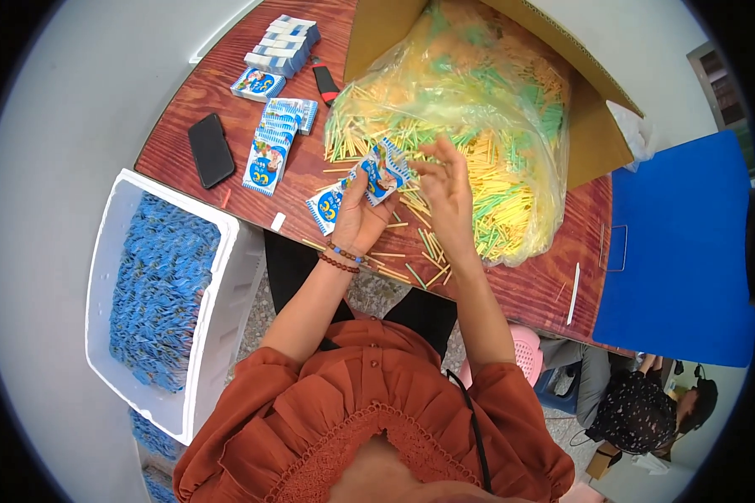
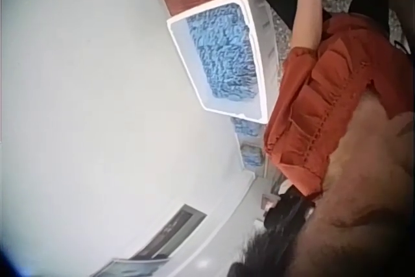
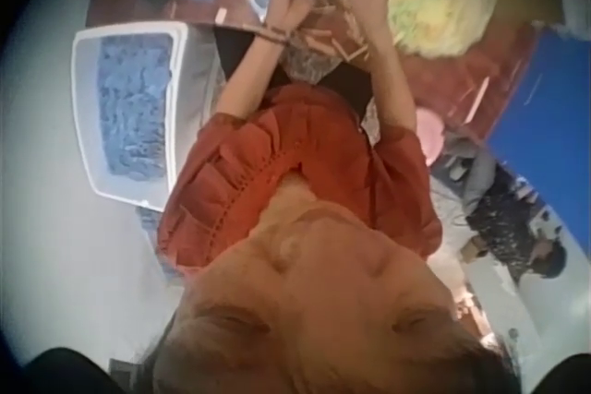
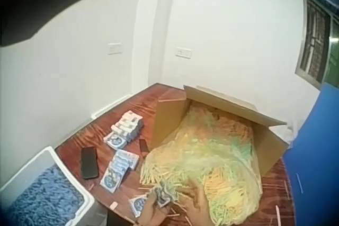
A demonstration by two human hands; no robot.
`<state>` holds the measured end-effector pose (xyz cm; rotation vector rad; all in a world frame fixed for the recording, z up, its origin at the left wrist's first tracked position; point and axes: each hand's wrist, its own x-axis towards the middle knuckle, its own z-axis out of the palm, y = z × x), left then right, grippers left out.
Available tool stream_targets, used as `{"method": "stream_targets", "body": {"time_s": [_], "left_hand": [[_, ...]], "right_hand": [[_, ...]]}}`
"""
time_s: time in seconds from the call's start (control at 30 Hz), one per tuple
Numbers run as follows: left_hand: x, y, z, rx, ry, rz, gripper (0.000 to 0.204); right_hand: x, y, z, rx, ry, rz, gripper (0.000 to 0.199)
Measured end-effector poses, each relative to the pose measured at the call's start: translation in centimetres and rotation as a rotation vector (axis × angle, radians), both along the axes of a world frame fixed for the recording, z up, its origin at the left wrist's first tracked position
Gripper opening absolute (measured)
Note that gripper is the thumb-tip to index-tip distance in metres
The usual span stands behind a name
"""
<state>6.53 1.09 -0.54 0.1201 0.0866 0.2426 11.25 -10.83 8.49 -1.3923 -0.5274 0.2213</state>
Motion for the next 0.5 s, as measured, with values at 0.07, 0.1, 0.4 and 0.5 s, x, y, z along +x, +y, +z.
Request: {"method": "stream_targets", "body": {"time_s": [0.07, 0.1, 0.4, 0.5], "left_hand": [[0.6, 0.0, 0.4, 0.034, 0.012, 0.019, 0.037], [1.2, 0.1, 0.8, 0.037, -0.039, 0.015, 0.036], [1.3, 3.4, 1.5, 0.191, -0.048, 0.163, 0.028], [-0.6, 3.6, 2.8, 0.23, -0.087, 0.153, 0.034]], "right_hand": [[1.0, 0.0, -1.1, -0.331, -0.284, 0.005, 0.039], [1.1, 0.3, -0.3, -0.347, -0.395, -0.052, 0.019], [2.4, 1.6, 1.3, -0.351, -0.415, 0.043, 0.009], [2.8, 3.3, 2.1, -0.263, -0.428, 0.072, 0.008]]}}
